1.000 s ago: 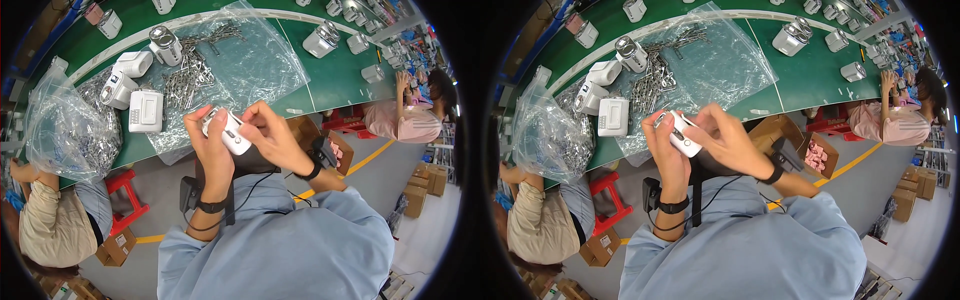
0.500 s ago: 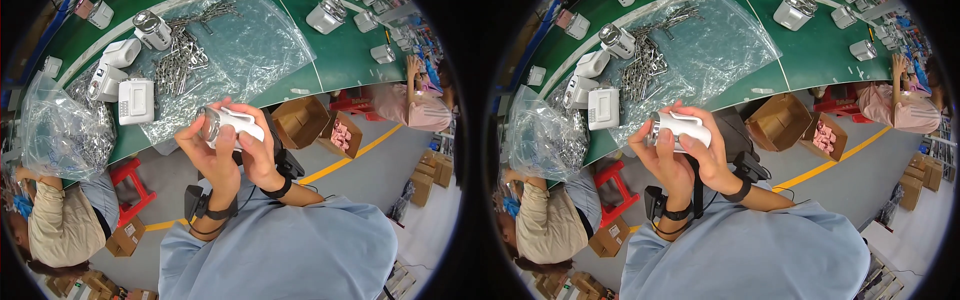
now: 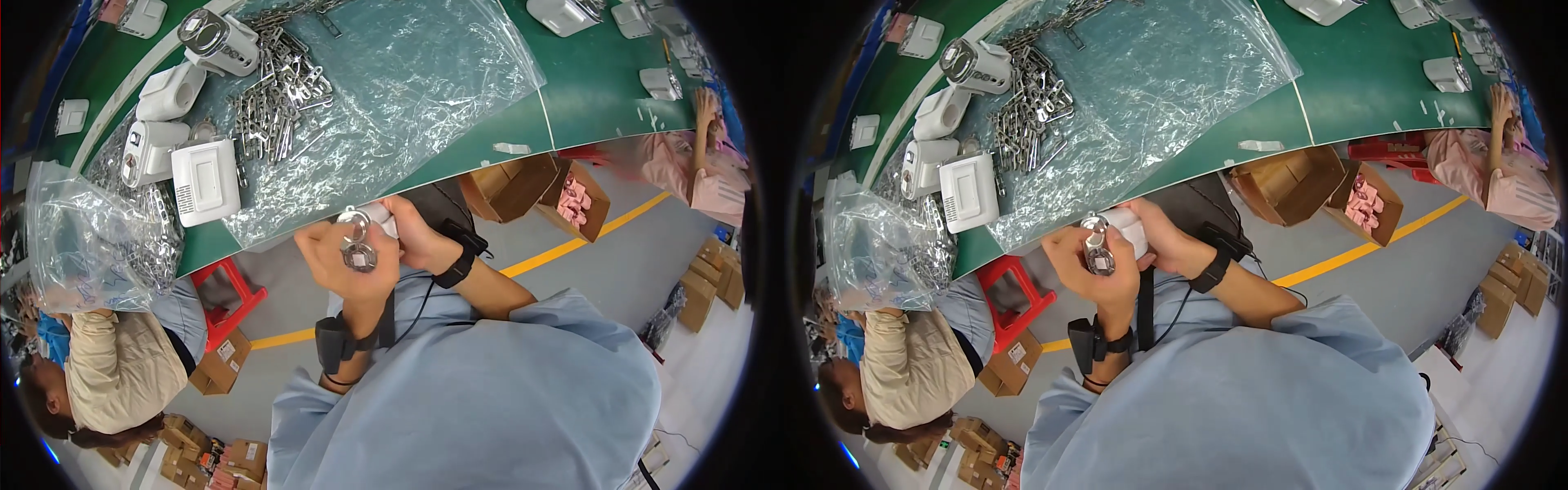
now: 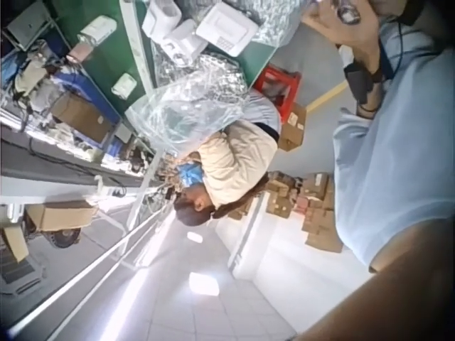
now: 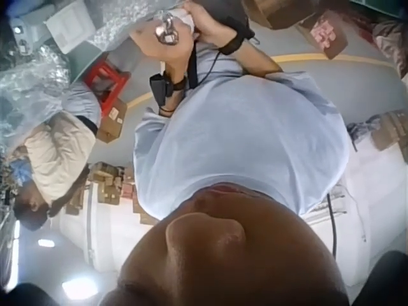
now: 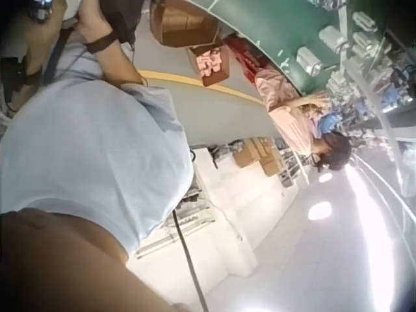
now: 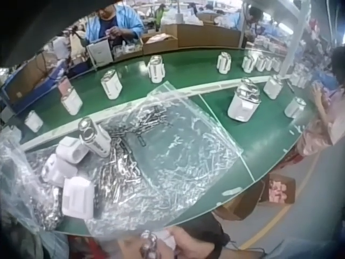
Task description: The person picks up a white flashlight and a metal clip, fits the clip into a slot on the side of the flashlight body, and presses it into place. They then place the assembled flashlight onto the conveyor belt and repeat the process.
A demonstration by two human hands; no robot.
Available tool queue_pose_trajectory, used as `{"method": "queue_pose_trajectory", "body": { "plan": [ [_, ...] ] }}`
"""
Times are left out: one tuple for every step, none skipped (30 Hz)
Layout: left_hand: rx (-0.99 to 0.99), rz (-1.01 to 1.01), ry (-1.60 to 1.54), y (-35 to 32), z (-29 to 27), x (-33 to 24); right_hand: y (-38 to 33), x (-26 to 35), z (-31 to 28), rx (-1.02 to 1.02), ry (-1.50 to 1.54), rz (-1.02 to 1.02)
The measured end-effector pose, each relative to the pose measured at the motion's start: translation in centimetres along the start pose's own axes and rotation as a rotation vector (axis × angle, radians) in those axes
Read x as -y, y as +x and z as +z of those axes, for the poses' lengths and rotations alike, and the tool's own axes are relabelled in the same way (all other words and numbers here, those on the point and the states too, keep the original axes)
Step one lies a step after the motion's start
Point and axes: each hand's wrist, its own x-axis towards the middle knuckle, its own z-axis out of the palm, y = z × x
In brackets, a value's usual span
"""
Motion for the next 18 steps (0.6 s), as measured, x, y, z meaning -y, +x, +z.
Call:
{"method": "queue_pose_trajectory", "body": {
  "plan": [
    [-0.007, 0.080, 0.060, 0.1, 0.2, 0.3, 0.4, 0.1, 0.2, 0.001, 0.006, 0.006],
    [-0.015, 0.161, 0.121, 0.1, 0.4, 0.5, 1.1, 0.1, 0.7, -0.104, -0.021, -0.008],
    [-0.009, 0.157, 0.125, 0.1, 0.6, 0.6, 1.6, 0.0, 1.4, -0.213, -0.046, -0.025],
    [-0.014, 0.165, 0.133, 0.0, 0.8, 0.7, 1.8, 0.0, 1.8, -0.320, -0.072, -0.040],
    [-0.020, 0.173, 0.141, 0.0, 1.0, 0.7, 1.7, 0.1, 2.1, -0.319, -0.067, -0.035],
    [-0.028, 0.184, 0.149, 0.2, 1.2, 0.5, 1.6, 0.3, 2.4, -0.328, -0.060, -0.036],
    [-0.027, 0.185, 0.153, 0.4, 1.3, 0.2, 1.5, 0.5, 2.6, -0.337, -0.054, -0.037],
    [-0.003, 0.146, 0.174, 0.5, 1.2, -0.3, 1.4, 0.6, 2.7, -0.346, -0.049, -0.040],
    [0.020, 0.109, 0.193, 0.7, 1.1, -0.8, 1.4, 0.7, 2.8, -0.343, -0.051, -0.043],
    [0.041, 0.074, 0.210, 1.0, 1.0, -1.3, 1.3, 0.9, 2.8, -0.312, -0.037, -0.005],
    [0.036, 0.079, 0.205, 1.1, 0.9, -1.8, 0.9, 0.9, 2.7, -0.284, -0.026, 0.031],
    [0.059, 0.035, 0.192, 1.3, 0.8, -2.2, 0.4, 1.0, 2.7, -0.256, -0.017, 0.064],
    [0.077, -0.002, 0.172, 1.9, 0.8, -2.6, -0.2, 1.1, 2.8, -0.255, -0.034, 0.048],
    [0.095, -0.035, 0.149, 2.6, 0.7, -3.0, -1.3, 1.1, 3.0, -0.168, 0.058, 0.058],
    [0.080, -0.016, 0.128, 3.3, 0.0, -3.5, -2.5, 1.0, 3.3, -0.080, 0.145, 0.067],
    [0.132, -0.069, 0.067, 4.3, -0.8, -3.7, -3.6, 1.7, 3.2, 0.009, 0.224, 0.063],
    [0.173, -0.118, 0.017, 5.5, -1.8, -4.0, -5.0, 3.1, 3.3, 0.020, 0.185, 0.037],
    [0.221, -0.169, -0.032, 6.7, -2.4, -4.6, -7.2, 4.5, 4.1, 0.119, 0.066, 0.004]
  ]
}}
